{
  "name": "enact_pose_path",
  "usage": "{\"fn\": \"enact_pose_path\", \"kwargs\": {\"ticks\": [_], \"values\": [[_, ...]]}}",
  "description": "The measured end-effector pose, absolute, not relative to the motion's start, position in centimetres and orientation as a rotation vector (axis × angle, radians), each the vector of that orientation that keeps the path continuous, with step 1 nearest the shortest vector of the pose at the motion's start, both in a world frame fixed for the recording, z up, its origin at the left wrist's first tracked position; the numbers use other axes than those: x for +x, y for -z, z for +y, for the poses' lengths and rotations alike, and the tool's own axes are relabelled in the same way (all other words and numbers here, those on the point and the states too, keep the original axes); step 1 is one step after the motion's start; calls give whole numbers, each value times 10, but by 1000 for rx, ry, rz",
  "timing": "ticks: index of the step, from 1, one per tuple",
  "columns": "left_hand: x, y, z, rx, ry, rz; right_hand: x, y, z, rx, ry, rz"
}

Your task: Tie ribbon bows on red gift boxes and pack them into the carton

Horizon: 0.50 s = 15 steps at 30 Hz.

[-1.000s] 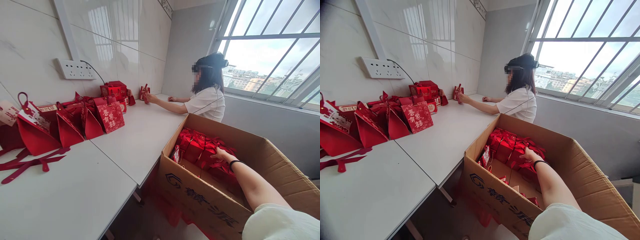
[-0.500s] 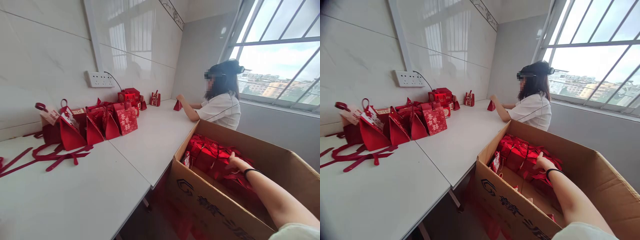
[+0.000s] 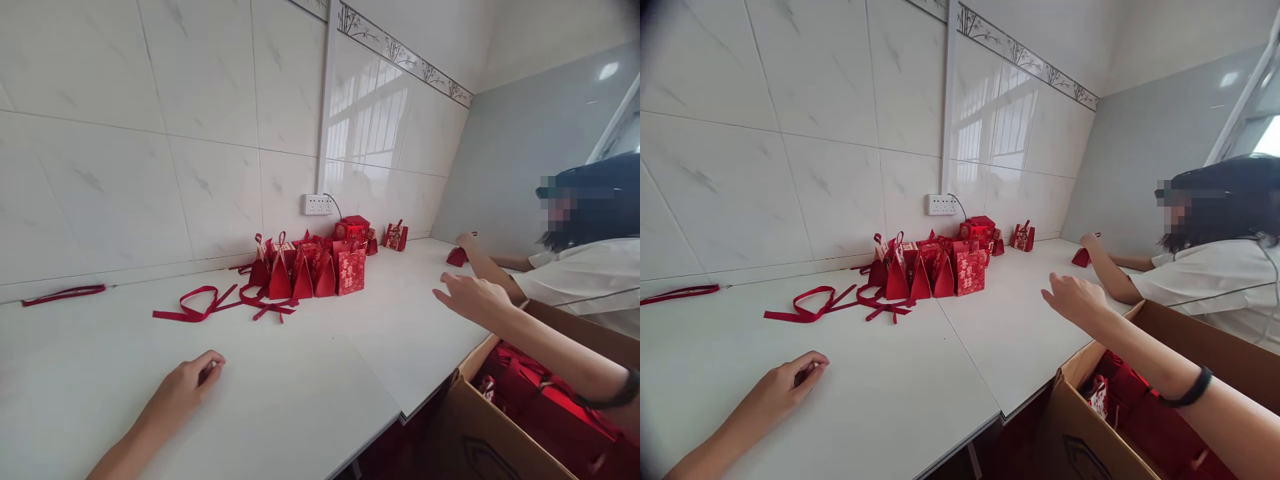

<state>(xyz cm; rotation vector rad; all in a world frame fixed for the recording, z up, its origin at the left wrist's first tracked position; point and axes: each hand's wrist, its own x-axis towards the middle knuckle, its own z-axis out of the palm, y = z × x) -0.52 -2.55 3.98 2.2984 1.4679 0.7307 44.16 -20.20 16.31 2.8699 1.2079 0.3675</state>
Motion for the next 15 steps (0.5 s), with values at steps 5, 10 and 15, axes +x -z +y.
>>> {"fn": "enact_pose_path", "kwargs": {"ticks": [5, 10, 15], "values": [[-10, -38, -23, 2212, -556, 1320, 372, -171, -116, 2673, -365, 1643], [-8, -34, -20, 2178, -625, 1281, 326, -159, -52, 2625, -412, 1942], [-11, -35, -16, 2231, -852, 1373, 256, -107, -18, 2546, -391, 2425]]}}
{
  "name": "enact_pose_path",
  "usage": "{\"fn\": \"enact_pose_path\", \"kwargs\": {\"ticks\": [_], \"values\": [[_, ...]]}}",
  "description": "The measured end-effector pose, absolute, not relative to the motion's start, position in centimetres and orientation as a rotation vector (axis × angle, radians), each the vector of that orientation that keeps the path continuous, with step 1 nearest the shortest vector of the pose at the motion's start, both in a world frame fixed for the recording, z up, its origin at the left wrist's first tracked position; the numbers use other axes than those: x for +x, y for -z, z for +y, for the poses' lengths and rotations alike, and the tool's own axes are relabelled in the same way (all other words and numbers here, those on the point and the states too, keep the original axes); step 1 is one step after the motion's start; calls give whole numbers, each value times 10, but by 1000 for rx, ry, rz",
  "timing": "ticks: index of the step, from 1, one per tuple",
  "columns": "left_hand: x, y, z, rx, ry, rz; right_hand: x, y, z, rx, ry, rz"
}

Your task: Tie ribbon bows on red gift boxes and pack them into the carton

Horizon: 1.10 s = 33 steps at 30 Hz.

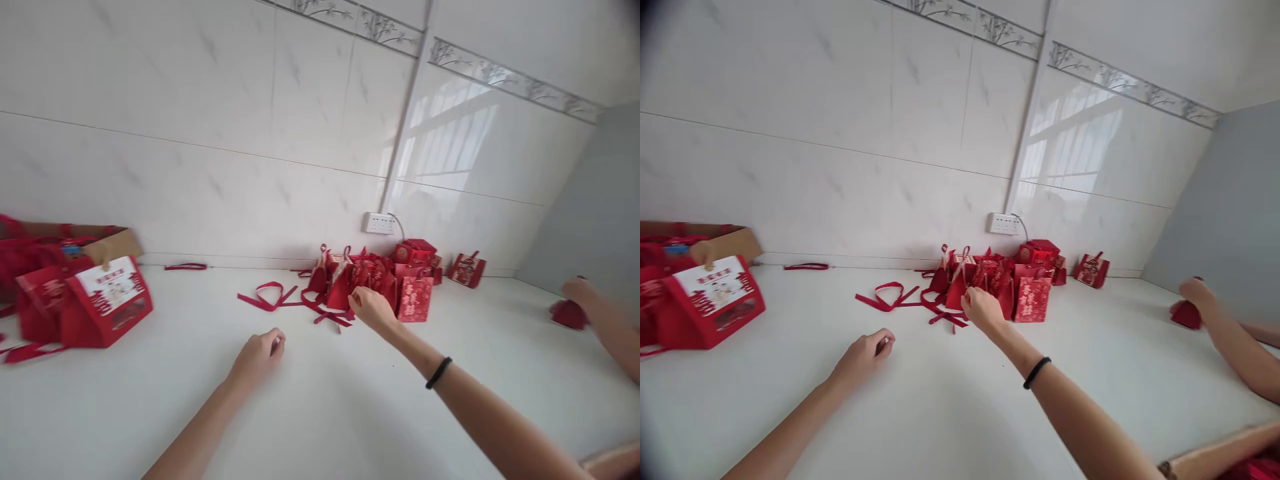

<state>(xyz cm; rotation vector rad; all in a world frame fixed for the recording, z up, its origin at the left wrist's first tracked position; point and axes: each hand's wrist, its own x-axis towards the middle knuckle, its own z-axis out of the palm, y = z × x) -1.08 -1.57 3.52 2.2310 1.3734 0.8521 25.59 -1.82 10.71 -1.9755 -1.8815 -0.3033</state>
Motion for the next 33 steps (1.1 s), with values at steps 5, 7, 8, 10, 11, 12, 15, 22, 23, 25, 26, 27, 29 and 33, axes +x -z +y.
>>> {"fn": "enact_pose_path", "kwargs": {"ticks": [5, 7, 8, 10, 11, 12, 15, 22, 23, 25, 26, 27, 29, 33], "values": [[-39, -36, 3, 1912, -1661, 1691, 213, -43, -14, -1668, 132, -1811], [-61, -36, 14, 1535, -1906, 1967, 213, -30, -14, -1571, 58, -1771], [-74, -36, 18, 1379, -1965, 2083, 215, -26, -14, -1508, 4, -1730], [-105, -39, 23, 1192, -2009, 2248, 220, -22, -13, -1463, -84, -1685], [-122, -42, 24, 1153, -2017, 2301, 223, -22, -12, -1462, -116, -1667], [-138, -46, 25, 1115, -2024, 2352, 224, -22, -12, -1476, -138, -1656], [-185, -62, 21, 1022, -2007, 2490, 225, -24, -11, -1512, -180, -1640], [-230, -96, 24, 1186, -1728, 2534, 222, -27, -11, -1520, -205, -1642], [-228, -98, 25, 1210, -1696, 2511, 222, -26, -11, -1513, -212, -1643], [-218, -101, 28, 1275, -1663, 2438, 221, -25, -10, -1492, -234, -1647], [-209, -102, 29, 1325, -1660, 2383, 221, -24, -10, -1480, -242, -1648], [-197, -102, 30, 1383, -1665, 2316, 220, -24, -9, -1466, -247, -1647], [-165, -103, 30, 1495, -1688, 2150, 218, -25, -9, -1446, -254, -1634], [-80, -100, 21, 1642, -1739, 1762, 215, -33, -15, -1391, -338, -1557]]}}
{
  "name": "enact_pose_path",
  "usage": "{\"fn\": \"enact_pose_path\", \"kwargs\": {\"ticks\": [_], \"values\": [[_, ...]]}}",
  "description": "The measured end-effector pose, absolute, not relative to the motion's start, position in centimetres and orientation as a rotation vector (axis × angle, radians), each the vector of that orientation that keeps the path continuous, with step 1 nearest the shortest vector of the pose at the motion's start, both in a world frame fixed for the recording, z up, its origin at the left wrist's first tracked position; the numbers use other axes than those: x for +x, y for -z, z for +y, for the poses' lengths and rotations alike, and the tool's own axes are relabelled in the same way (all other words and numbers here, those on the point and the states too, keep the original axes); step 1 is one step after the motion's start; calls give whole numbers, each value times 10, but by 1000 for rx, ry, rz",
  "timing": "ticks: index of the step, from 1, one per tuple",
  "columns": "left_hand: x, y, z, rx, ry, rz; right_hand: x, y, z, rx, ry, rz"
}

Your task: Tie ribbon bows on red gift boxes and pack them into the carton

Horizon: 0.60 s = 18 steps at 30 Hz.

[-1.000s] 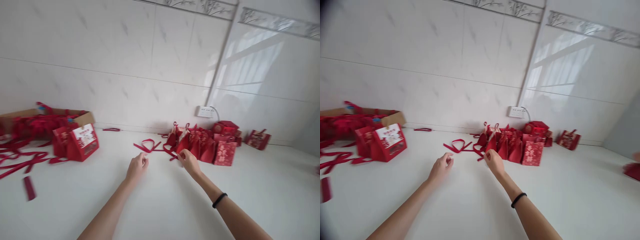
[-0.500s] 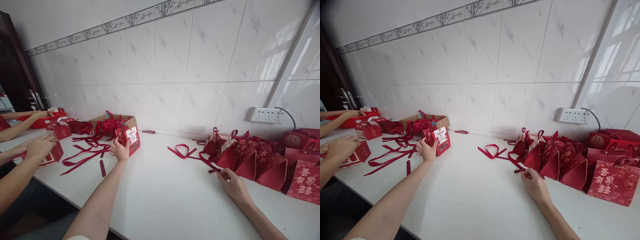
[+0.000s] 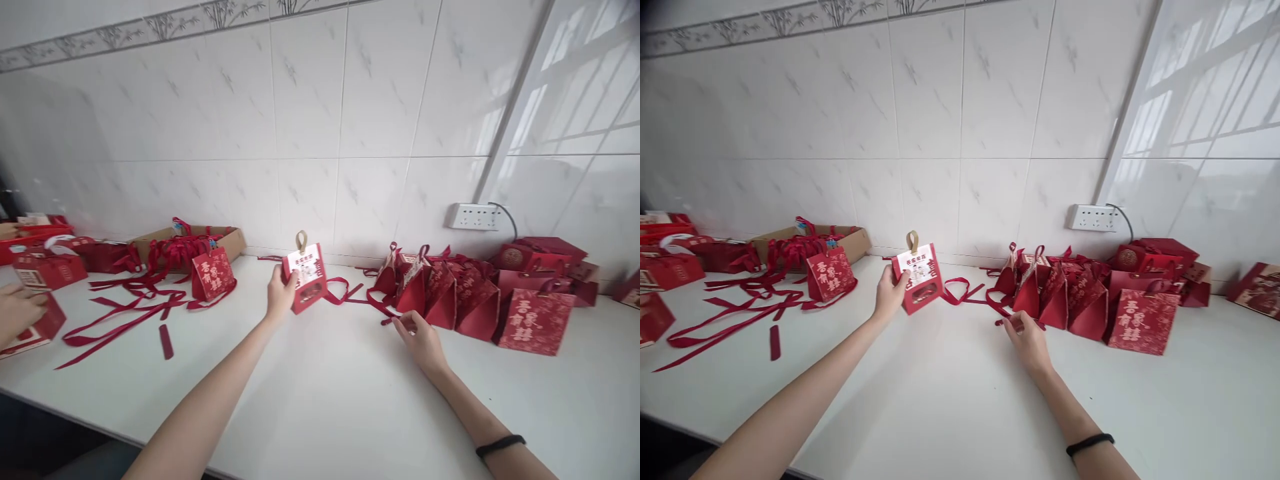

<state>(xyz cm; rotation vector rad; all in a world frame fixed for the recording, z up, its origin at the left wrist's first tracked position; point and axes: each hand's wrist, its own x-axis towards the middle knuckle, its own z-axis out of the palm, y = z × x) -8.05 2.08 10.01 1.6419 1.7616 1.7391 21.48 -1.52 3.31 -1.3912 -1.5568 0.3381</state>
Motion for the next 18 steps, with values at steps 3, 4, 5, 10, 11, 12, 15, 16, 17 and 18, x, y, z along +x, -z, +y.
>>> {"fn": "enact_pose_path", "kwargs": {"ticks": [3, 4, 5, 10, 11, 12, 15, 16, 17, 18], "values": [[-22, -90, 2, 1705, -1691, 1374, 217, -41, -23, -1320, -404, -1462], [-8, -86, -6, 1706, -1642, 1247, 218, -44, -25, -1296, -421, -1424], [3, -81, -13, 1708, -1574, 1154, 220, -46, -27, -1269, -438, -1384], [18, -70, -36, 1751, -1289, 905, 220, -64, -40, -1062, -532, -1314], [17, -70, -38, 1749, -1272, 881, 218, -68, -44, -1018, -534, -1346], [15, -71, -39, 1745, -1260, 862, 214, -72, -48, -980, -530, -1389], [12, -74, -44, 1733, -1188, 804, 202, -84, -62, -939, -484, -1505], [12, -75, -46, 1735, -1165, 791, 199, -86, -66, -945, -471, -1523], [11, -76, -48, 1745, -1145, 781, 196, -88, -70, -953, -467, -1532], [11, -78, -50, 1760, -1131, 775, 193, -90, -73, -957, -476, -1536]]}}
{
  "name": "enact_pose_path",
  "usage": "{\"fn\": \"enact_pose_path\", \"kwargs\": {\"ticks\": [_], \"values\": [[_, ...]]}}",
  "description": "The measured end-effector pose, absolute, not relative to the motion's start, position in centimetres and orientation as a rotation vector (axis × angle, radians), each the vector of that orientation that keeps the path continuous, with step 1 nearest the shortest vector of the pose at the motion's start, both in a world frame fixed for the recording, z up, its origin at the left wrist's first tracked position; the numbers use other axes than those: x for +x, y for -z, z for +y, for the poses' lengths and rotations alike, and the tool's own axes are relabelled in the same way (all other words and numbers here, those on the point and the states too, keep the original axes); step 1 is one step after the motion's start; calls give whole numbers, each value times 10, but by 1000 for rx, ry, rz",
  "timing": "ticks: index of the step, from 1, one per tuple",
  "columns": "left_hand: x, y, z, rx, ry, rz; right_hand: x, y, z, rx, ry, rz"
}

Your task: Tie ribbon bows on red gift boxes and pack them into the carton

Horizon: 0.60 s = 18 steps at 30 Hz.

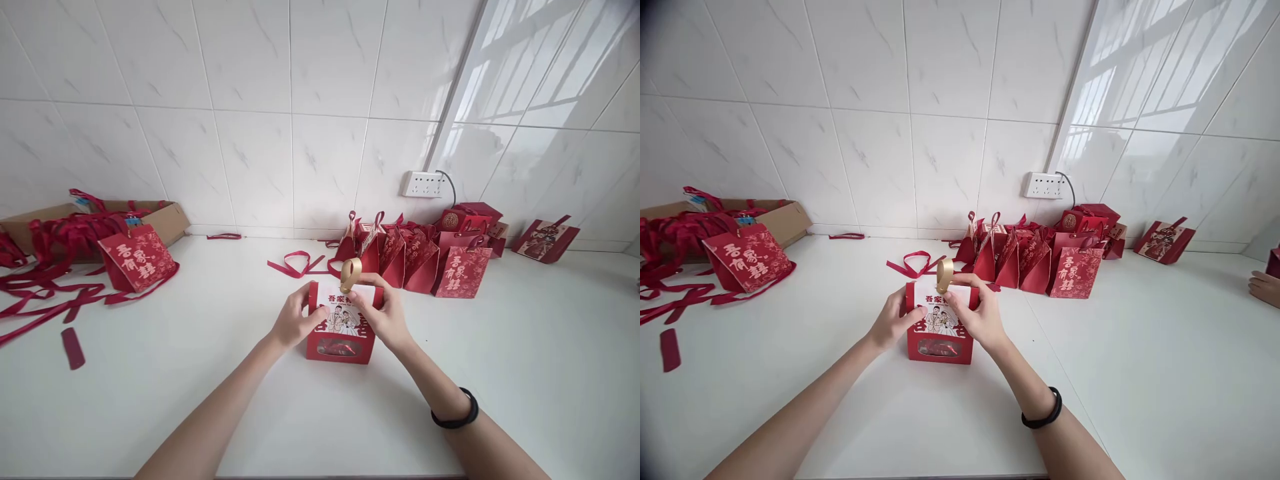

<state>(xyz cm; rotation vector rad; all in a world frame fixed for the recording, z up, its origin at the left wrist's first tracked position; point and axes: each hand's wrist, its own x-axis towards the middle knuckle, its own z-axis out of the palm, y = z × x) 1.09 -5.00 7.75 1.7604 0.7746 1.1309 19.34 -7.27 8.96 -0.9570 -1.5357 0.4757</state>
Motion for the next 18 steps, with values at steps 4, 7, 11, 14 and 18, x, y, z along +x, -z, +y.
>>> {"fn": "enact_pose_path", "kwargs": {"ticks": [4, 7, 11, 14, 18], "values": [[15, -95, -57, 1880, -1253, 806, 189, -92, -78, -929, -552, -1576], [24, -115, -62, 1998, -1438, 888, 188, -93, -79, -891, -552, -1609], [34, -129, -66, 2048, -1496, 905, 188, -96, -80, -863, -550, -1633], [36, -127, -68, 1982, -1488, 840, 188, -97, -82, -869, -539, -1647], [37, -120, -68, 1908, -1569, 836, 186, -96, -82, -863, -569, -1604]]}}
